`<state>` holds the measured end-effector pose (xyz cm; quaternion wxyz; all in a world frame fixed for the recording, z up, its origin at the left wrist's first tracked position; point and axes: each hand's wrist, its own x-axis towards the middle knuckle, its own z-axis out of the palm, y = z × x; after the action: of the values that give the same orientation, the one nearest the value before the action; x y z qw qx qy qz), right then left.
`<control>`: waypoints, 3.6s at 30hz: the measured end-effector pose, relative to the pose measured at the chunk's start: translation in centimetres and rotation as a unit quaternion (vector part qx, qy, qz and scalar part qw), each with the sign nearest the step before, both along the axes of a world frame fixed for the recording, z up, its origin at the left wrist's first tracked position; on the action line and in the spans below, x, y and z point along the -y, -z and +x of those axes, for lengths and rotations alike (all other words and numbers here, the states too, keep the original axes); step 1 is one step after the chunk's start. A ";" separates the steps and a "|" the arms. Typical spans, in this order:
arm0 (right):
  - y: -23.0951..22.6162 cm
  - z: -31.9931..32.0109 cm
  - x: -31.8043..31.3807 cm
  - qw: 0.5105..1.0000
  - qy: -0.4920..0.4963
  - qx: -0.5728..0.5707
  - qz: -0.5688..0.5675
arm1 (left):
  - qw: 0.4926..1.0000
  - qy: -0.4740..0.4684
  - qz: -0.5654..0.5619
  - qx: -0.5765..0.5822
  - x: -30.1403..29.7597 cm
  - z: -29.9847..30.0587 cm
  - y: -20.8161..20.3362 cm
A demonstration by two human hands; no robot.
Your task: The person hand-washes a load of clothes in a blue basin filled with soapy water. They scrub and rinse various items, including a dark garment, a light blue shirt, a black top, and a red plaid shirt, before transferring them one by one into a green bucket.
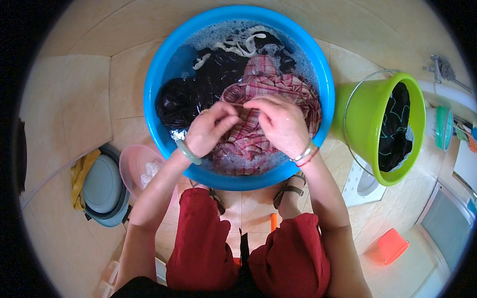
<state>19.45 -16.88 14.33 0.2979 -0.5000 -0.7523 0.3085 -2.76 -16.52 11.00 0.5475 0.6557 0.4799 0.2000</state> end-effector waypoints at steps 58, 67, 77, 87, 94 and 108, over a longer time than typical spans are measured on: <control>-5.8 -6.1 2.1 0.993 0.032 -0.092 0.061 | 0.854 -0.195 -0.346 0.337 -1.0 -0.3 -8.8; -6.7 -0.7 0.3 0.917 0.111 -0.383 -0.006 | 0.925 -0.234 -0.178 0.239 -1.1 1.1 -18.7; -4.9 -0.2 -3.5 0.840 -0.063 -0.347 -0.412 | 0.921 -0.103 -0.016 0.375 1.8 0.0 -33.6; -0.1 0.6 1.1 0.778 -0.064 -0.402 -0.479 | 0.889 -0.288 0.136 0.330 -2.0 -5.5 -35.5; -4.8 4.6 2.6 0.735 0.051 -0.619 -0.273 | 0.902 -0.367 -0.010 0.225 -3.7 -7.6 -18.9; 6.0 -1.9 -0.9 0.956 0.094 0.276 -0.039 | 0.844 0.115 0.318 -0.415 -1.0 -0.1 -1.6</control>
<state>17.58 -15.97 8.31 0.0863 -0.6457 -0.7421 0.1579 -2.84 -15.49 12.64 0.0774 0.8660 0.4938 -0.0137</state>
